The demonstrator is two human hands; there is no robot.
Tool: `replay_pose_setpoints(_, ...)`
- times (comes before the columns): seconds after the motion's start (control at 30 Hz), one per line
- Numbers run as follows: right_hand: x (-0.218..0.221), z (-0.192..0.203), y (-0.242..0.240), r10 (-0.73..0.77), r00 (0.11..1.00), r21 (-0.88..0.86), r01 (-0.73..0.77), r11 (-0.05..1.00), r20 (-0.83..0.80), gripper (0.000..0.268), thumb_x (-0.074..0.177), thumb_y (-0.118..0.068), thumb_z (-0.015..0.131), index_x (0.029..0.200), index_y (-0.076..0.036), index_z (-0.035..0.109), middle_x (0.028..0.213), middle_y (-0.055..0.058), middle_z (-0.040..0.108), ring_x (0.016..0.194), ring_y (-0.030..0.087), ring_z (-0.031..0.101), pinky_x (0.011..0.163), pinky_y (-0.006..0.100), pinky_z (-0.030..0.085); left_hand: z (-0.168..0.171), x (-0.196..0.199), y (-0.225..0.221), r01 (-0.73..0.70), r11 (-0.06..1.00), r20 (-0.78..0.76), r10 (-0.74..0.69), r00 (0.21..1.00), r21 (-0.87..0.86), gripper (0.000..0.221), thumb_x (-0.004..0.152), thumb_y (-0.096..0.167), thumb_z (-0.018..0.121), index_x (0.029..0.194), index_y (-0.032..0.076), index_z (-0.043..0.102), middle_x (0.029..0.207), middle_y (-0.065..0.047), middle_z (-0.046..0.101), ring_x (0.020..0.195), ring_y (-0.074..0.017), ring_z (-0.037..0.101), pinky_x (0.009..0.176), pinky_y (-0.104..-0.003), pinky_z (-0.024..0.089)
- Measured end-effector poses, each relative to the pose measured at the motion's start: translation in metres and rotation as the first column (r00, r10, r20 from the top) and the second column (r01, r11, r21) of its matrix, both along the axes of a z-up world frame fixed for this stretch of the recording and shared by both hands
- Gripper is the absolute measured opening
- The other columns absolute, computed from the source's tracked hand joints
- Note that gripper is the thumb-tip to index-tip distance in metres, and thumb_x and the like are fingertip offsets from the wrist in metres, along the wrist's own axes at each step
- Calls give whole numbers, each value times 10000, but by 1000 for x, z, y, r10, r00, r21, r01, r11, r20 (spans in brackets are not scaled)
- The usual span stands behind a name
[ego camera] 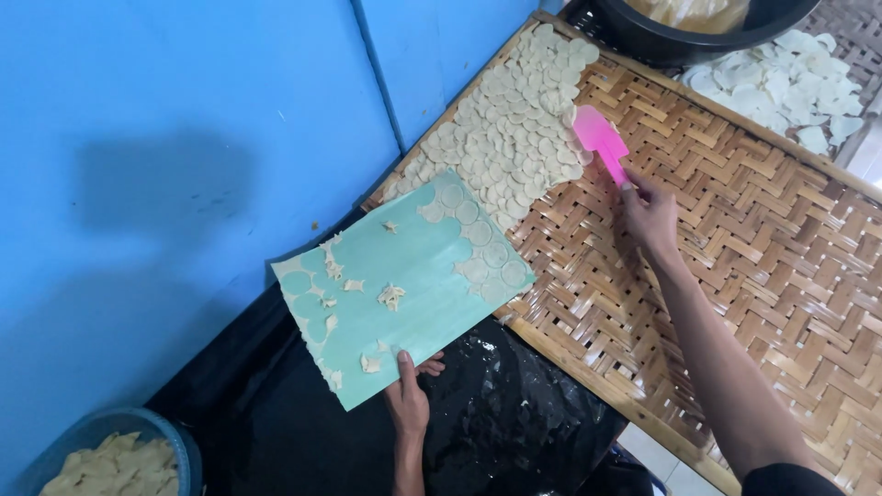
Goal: The person is using a pink spatula to transfer small pieces of dough from a template onto a woven bamboo drying tray.
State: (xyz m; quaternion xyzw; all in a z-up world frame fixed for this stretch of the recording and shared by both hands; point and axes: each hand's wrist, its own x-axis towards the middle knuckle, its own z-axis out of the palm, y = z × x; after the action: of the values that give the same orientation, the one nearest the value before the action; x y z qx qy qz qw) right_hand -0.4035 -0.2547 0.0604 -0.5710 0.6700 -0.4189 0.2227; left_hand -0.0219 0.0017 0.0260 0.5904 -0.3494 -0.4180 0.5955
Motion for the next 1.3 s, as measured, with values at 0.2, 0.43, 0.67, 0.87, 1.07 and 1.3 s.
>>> replay_pose_setpoints(0.2,7,14,-10,-30,956,13,35,999,-291,364,1037,-150,617,1393,-112,686,933,229,719,770,308,693,735,461,542,-5,2,-2,-7,1000,16,7,1000,9,520,1073,323,346,1115,-92,657,871,-204,757,702,-248,732,626,-362,583)
replay_pose_setpoints(0.43,15,41,24,-91,854,-105,43,994,-512,427,1025,-102,594,1448,-115,650,1090,243,606,799,366,647,695,509,512,-5,2,-1,26,999,26,-25,999,-21,498,1080,309,367,1102,-85,672,892,-192,751,718,-235,724,637,-356,571)
replay_pose_setpoints(0.67,41,72,112,233,933,29,-234,972,-274,357,1034,-227,594,1374,-133,647,1048,128,701,684,202,689,593,363,602,-3,0,-2,23,999,53,-21,998,-36,448,1075,273,404,1083,-77,685,891,-176,765,720,-218,724,642,-339,574)
replay_pose_setpoints(0.87,55,102,182,323,868,236,-247,940,-377,375,963,-305,643,1329,-238,692,924,49,719,593,192,686,558,375,592,-5,-1,-1,30,999,69,-27,997,-40,455,1082,277,405,1094,-80,686,880,-176,764,717,-210,725,647,-326,573)
replay_pose_setpoints(1.07,51,97,203,383,782,302,-259,917,-492,385,923,-348,654,1302,-298,705,840,33,701,554,198,672,541,384,585,-7,0,0,40,999,81,-37,996,-34,455,1083,277,401,1100,-79,683,881,-173,764,716,-207,725,642,-322,580)
replay_pose_setpoints(1.3,53,80,206,384,738,295,-257,920,-555,362,946,-349,628,1297,-296,703,863,25,711,573,189,671,547,377,601,-13,1,1,61,997,89,-55,994,-57,456,1091,277,390,1094,-75,679,886,-173,759,736,-204,723,650,-323,579)
